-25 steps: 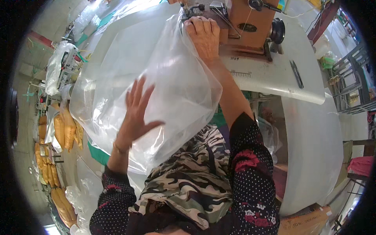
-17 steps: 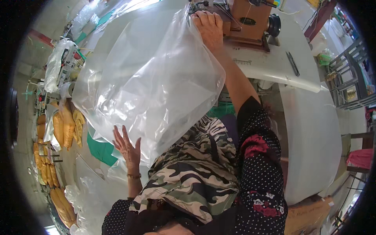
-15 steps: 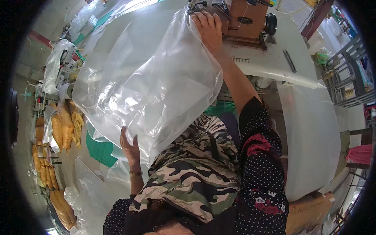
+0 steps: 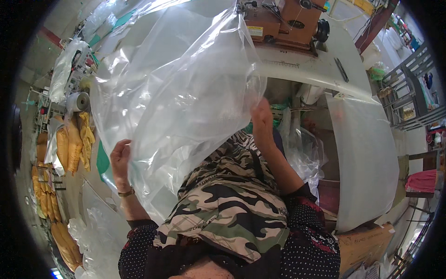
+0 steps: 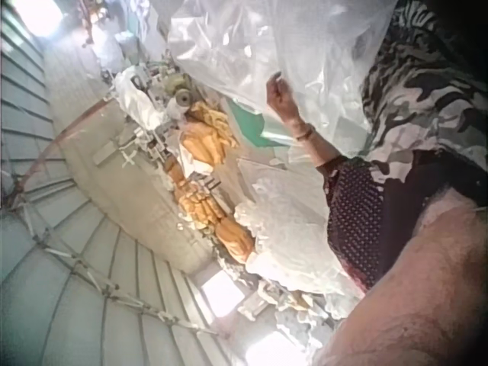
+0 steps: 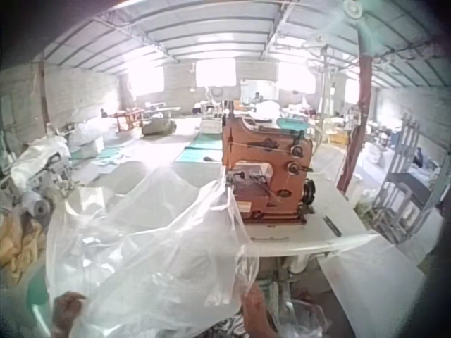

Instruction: Sewing a large clear plastic sheet using an industrial sewing machine.

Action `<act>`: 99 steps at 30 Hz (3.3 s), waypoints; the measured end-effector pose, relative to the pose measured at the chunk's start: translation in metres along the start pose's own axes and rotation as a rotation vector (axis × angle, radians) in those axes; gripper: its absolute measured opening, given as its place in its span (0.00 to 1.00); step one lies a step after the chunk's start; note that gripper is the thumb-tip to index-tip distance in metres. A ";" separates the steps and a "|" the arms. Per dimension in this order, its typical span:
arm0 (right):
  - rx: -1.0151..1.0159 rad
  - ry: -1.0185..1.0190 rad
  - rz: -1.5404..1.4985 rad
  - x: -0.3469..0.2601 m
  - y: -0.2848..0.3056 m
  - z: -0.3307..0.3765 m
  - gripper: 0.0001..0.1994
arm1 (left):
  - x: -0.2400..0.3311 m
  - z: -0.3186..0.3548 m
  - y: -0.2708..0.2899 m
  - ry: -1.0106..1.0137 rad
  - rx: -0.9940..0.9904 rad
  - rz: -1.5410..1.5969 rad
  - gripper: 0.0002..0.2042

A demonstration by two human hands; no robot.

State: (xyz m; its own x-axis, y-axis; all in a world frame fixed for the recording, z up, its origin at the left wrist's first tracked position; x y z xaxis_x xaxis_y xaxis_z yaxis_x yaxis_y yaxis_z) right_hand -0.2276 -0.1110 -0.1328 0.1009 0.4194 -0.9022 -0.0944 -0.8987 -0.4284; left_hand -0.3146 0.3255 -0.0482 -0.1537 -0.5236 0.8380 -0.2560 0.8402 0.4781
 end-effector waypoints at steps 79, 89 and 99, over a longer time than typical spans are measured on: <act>-0.793 0.681 0.973 -0.054 -0.138 0.100 0.07 | 0.113 -0.005 -0.160 -0.168 -0.379 0.376 0.04; -0.521 0.900 0.674 -0.026 -0.110 0.056 0.15 | 0.115 -0.025 -0.136 -0.126 -0.241 0.165 0.02; 0.138 0.442 0.400 0.110 -0.164 -0.056 0.22 | 0.242 -0.073 -0.083 -0.858 -0.139 -0.357 0.09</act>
State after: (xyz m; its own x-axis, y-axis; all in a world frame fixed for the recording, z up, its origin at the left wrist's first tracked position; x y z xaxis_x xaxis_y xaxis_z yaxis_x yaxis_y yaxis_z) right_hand -0.1457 0.0751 -0.1591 0.4300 -0.0663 -0.9004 -0.3339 -0.9382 -0.0904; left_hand -0.2612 0.1392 0.1343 -0.7535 -0.6318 0.1819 -0.3160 0.5906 0.7426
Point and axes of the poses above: each hand's wrist, its own z-axis away from the middle knuckle, its own y-axis out of the back of the hand, x = y × z, the point moved 3 cm from there along -z, towards the middle knuckle, and after that the axes turned 10 degrees about -y, right-handed, at the moved point
